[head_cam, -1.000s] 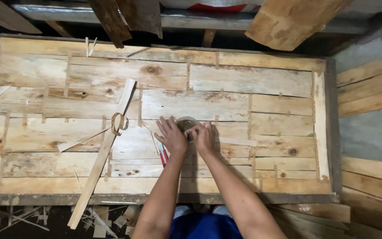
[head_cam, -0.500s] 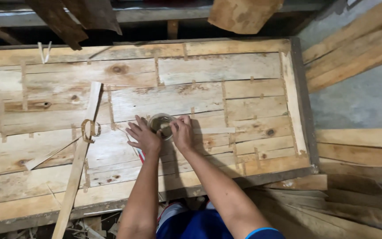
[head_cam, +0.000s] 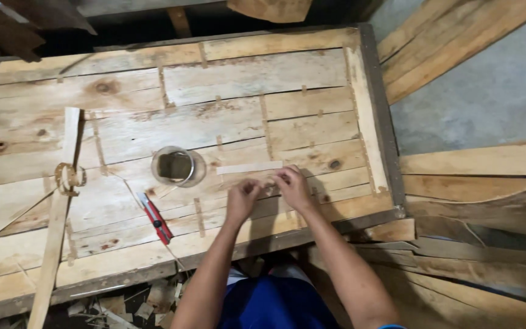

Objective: Fill gaps and repair cracks in a wooden surface using wood strips and adhesive.

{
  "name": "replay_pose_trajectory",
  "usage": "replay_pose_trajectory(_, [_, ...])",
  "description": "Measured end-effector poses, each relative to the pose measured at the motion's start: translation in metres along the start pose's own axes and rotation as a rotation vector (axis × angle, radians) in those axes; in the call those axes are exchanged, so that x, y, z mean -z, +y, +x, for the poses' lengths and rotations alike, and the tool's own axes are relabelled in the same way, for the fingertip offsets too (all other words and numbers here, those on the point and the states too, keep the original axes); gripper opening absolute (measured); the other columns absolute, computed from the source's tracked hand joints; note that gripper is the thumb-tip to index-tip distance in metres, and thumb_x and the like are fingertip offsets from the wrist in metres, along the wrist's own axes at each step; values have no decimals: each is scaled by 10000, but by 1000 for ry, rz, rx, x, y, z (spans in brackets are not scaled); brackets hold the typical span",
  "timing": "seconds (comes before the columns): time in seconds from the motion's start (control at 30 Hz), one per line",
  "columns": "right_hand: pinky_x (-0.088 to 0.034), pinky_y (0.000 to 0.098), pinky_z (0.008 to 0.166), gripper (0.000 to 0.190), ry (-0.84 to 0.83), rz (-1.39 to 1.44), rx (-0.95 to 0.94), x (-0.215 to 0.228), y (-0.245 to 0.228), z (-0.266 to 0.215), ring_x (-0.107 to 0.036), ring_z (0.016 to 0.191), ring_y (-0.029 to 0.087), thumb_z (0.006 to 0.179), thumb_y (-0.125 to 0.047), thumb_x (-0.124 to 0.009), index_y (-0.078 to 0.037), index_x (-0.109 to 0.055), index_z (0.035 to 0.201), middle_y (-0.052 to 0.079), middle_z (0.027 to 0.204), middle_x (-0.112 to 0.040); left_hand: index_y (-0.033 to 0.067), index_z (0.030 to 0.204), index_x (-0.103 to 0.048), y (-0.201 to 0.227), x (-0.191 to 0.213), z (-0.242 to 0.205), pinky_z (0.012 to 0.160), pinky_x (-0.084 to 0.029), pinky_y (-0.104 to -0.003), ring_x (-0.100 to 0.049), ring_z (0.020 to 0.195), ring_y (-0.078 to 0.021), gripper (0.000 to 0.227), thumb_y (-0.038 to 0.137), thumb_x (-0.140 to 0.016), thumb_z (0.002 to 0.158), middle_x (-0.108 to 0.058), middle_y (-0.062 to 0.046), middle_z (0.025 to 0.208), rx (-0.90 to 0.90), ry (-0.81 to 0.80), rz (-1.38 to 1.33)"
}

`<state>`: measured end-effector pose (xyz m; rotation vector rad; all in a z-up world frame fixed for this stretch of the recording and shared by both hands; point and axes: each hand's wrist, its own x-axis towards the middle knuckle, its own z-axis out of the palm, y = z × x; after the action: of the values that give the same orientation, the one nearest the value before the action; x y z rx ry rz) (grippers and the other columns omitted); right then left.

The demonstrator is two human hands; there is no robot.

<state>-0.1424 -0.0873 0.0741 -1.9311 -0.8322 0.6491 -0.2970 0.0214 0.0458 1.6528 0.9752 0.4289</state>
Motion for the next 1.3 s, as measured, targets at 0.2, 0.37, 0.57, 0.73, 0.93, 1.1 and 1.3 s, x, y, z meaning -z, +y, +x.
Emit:
replay_pose_trajectory(0.2, [-568,290,746,147,-2,-30,-155,89,61,-34,-683,847,145,932,-134,-752,4,-704,950,72,974,-642,50,990,-820,17,-94,-27,703,-580,-287,-744,720,-117,241,251,-721,901,-807,-91,812,251,-170,-98])
replay_pose_trajectory(0.37, [-551,316,716,163,-23,39,-252,125,80,-41,-660,794,155,931,-152,-734,3,-691,960,73,945,-661,37,948,-777,34,-145,-32,674,-576,-314,-730,707,-135,288,305,-808,849,-785,-99,809,305,-132,-66])
replay_pose_trajectory(0.57, [-562,307,738,176,-77,-7,-229,164,92,-44,-680,818,153,941,-165,-726,5,-678,948,70,962,-649,10,898,-753,29,-182,-37,664,-569,-365,-719,694,-215,337,332,-822,824,-763,-152,775,251,-117,71])
replay_pose_trajectory(0.73, [-565,311,752,160,-75,-61,-151,183,111,-38,-682,833,173,924,-158,-743,-2,-707,936,85,953,-668,8,850,-774,30,-217,-37,670,-586,-353,-748,673,-186,292,299,-751,879,-758,-127,745,311,-204,62])
replay_pose_trajectory(0.93, [-570,339,747,155,29,-156,-211,200,146,-16,-687,837,221,884,-142,-770,-7,-699,915,111,978,-643,22,868,-780,24,-287,-35,650,-569,-338,-733,653,-192,229,246,-734,881,-747,-131,737,180,-99,-55])
replay_pose_trajectory(1.1, [-524,418,812,122,67,-439,-97,213,138,6,-662,923,322,841,-167,-804,-62,-747,865,132,984,-688,10,813,-763,37,-320,-20,619,-554,-345,-716,615,-201,244,236,-697,877,-737,-114,686,368,-34,-71])
replay_pose_trajectory(1.3, [-527,418,804,134,105,-483,-112,208,146,15,-666,925,310,797,-200,-818,-87,-752,829,97,940,-700,28,764,-776,43,-325,-15,604,-570,-332,-705,565,-170,239,227,-680,858,-736,-82,635,516,-16,-114])
